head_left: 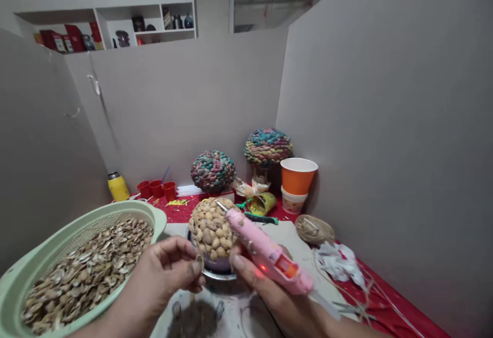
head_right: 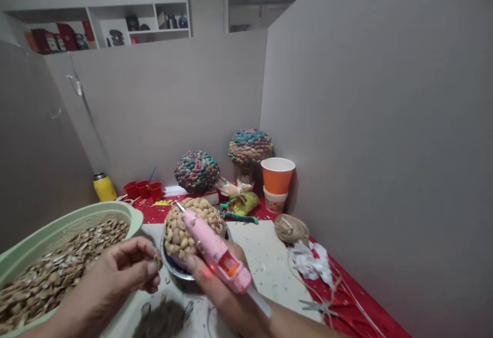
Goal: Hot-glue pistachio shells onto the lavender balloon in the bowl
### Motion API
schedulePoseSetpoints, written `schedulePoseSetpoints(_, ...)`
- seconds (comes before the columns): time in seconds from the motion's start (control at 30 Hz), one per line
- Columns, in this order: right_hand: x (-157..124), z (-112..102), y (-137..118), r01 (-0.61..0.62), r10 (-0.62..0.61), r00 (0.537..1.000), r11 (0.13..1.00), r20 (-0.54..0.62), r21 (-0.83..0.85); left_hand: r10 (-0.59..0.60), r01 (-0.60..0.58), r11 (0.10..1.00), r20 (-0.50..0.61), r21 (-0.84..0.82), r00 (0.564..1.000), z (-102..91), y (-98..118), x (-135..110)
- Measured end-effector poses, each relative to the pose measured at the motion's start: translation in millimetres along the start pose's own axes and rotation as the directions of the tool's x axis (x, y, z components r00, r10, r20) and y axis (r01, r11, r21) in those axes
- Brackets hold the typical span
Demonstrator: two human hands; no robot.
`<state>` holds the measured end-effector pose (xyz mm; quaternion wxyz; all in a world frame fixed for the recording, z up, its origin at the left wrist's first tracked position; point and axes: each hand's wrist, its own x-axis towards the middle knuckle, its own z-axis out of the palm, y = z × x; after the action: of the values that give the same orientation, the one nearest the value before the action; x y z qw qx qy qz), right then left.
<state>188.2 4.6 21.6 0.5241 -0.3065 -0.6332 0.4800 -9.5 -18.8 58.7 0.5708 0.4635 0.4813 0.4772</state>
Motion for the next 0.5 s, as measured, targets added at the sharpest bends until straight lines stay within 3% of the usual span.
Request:
schedulePoseSetpoints(0.2,0,5,13,0.049,-0.05,0.989,0.999,0.137,0.015,-0.022,0.023,0.984,0.008,-0.177,1.0,32.6,-29,2)
schedulePoseSetpoints(0.33,3,2,24,0.081,-0.065,0.991,0.987,0.118,-0.14,0.007,-0.016,0.959,-0.032,-0.285,0.999,36.6,-39,2)
schedulePoseSetpoints(0.5,2,2,20,0.073,-0.061,0.997,0.966,0.055,-0.248,0.081,-0.118,0.93,-0.118,-0.348,0.99,36.6,-42,3)
